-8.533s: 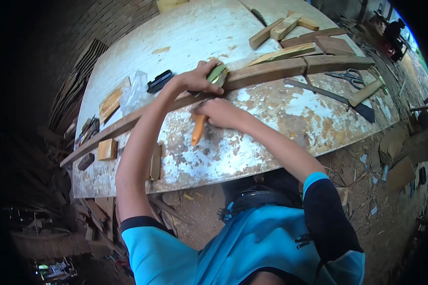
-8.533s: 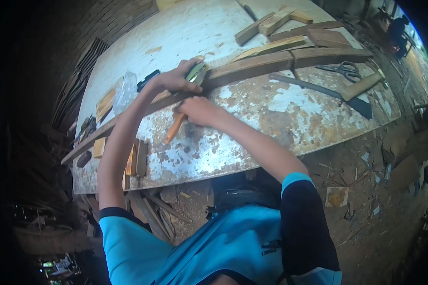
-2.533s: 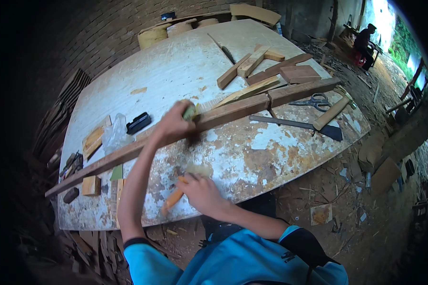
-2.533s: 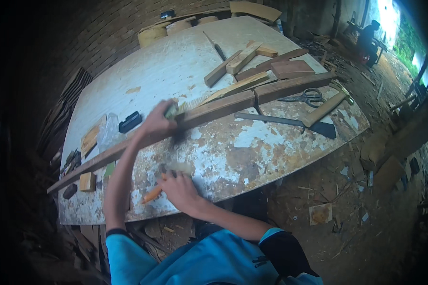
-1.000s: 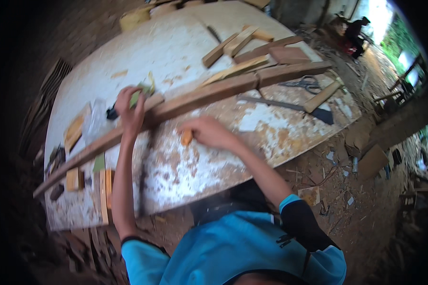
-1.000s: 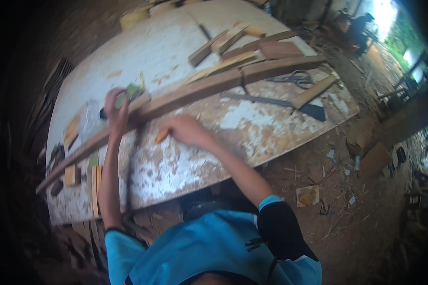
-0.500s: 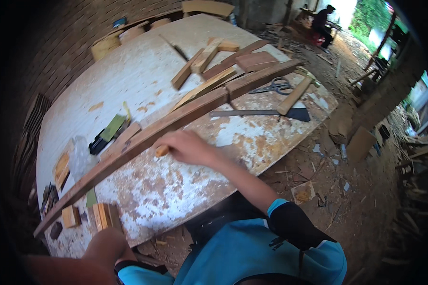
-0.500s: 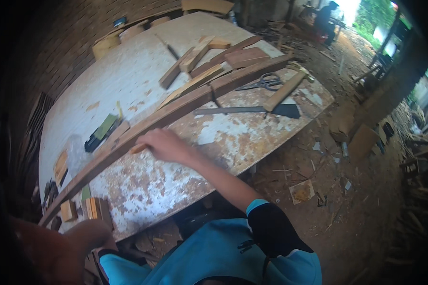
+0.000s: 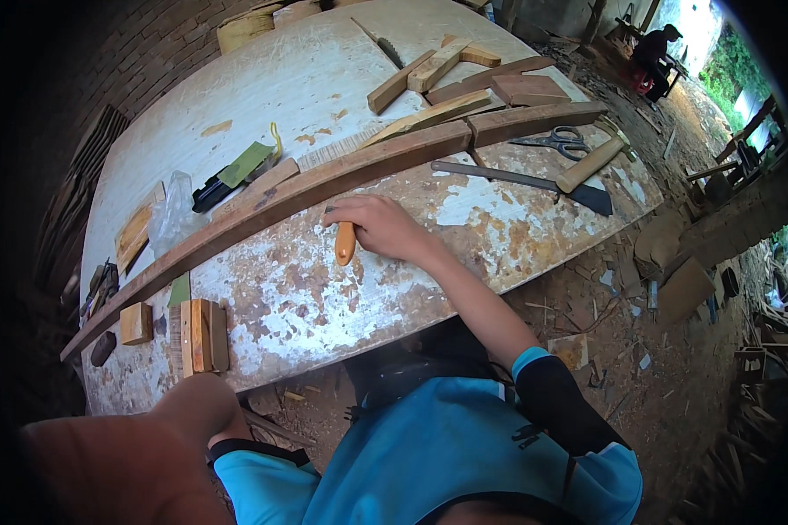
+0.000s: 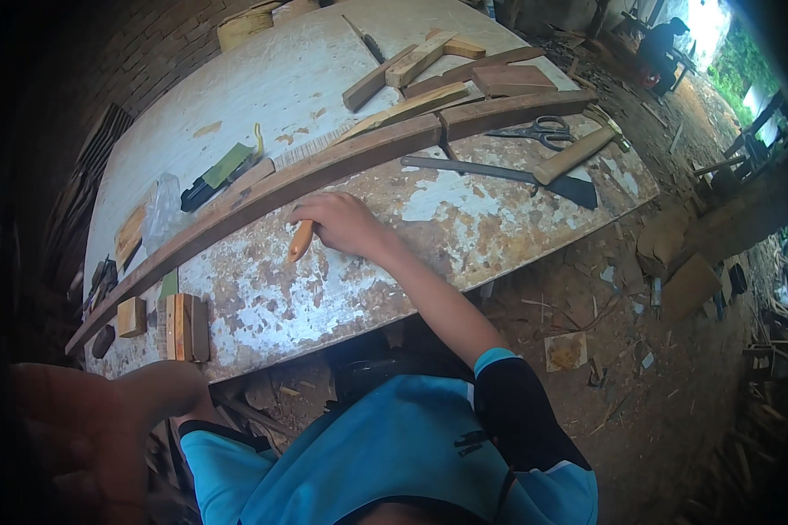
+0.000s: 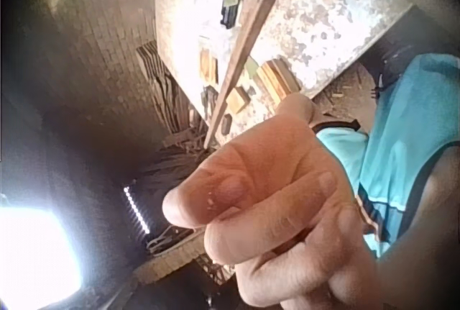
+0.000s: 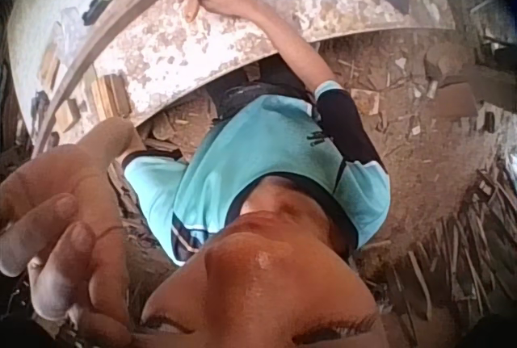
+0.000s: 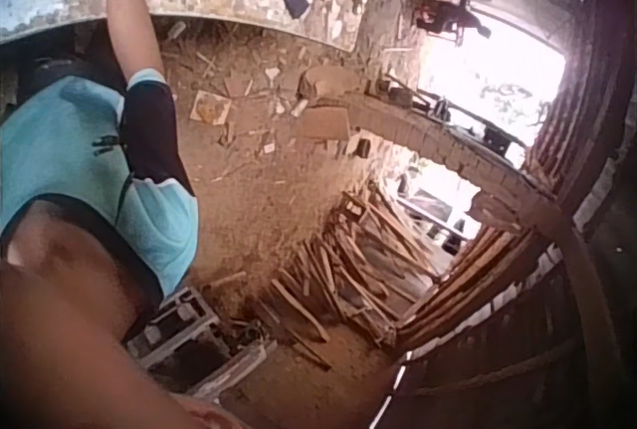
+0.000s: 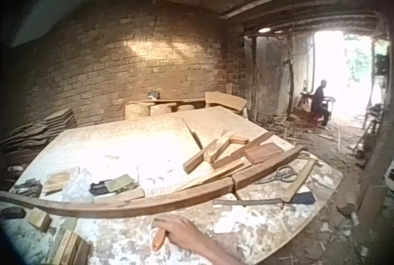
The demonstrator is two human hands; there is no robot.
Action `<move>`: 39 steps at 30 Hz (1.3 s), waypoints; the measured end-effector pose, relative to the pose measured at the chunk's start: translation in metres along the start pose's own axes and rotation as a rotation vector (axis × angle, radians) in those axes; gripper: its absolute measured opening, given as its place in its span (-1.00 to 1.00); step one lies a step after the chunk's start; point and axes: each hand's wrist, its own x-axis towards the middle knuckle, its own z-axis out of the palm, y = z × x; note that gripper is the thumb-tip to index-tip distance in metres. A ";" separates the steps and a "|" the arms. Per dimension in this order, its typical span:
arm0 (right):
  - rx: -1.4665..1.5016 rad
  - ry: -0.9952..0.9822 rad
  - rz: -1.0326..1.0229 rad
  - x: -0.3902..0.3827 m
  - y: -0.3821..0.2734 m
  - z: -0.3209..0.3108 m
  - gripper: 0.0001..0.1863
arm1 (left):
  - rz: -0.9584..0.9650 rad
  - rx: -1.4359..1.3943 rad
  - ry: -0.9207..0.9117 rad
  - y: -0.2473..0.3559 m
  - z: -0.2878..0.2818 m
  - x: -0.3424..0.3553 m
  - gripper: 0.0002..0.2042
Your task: Measure and assemble wooden pieces using a tape measure, hammer, and file.
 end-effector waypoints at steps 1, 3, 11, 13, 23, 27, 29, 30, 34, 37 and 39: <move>-0.001 -0.051 0.036 0.000 0.000 0.000 -0.65 | -0.006 -0.004 -0.004 0.001 0.001 0.000 -0.55; 0.005 -0.106 0.068 0.001 0.001 0.000 -0.62 | -0.019 -0.012 -0.017 0.004 0.004 0.001 -0.54; -0.009 -0.115 0.068 -0.001 0.000 -0.002 -0.63 | -0.068 -0.074 -0.071 0.014 0.018 0.018 -0.50; 0.003 -0.119 0.058 -0.001 -0.001 -0.003 -0.63 | -0.046 -0.078 -0.094 0.010 0.022 0.018 -0.50; 0.003 -0.138 0.056 -0.002 0.004 -0.001 -0.66 | -0.332 0.443 -0.191 0.024 0.014 -0.008 -0.53; 0.030 -0.051 -0.008 -0.003 0.005 0.001 -0.69 | -0.210 0.251 -0.117 0.019 0.009 -0.011 -0.55; 0.022 -0.069 0.004 -0.003 0.005 0.000 -0.68 | -0.184 0.213 -0.100 0.017 0.006 -0.008 -0.56; 0.012 -0.062 -0.012 -0.003 0.005 -0.001 -0.68 | -0.174 0.200 -0.092 0.015 0.006 -0.006 -0.56; -0.008 -0.158 0.062 -0.002 0.004 -0.003 -0.63 | -0.133 0.181 -0.078 0.009 0.007 0.000 -0.58; 0.018 -0.081 -0.013 -0.002 0.003 -0.003 -0.68 | -0.124 0.171 -0.076 0.005 0.010 0.000 -0.59; 0.026 -0.065 -0.021 -0.002 0.004 -0.003 -0.68 | -0.119 0.163 -0.070 0.004 0.011 0.001 -0.60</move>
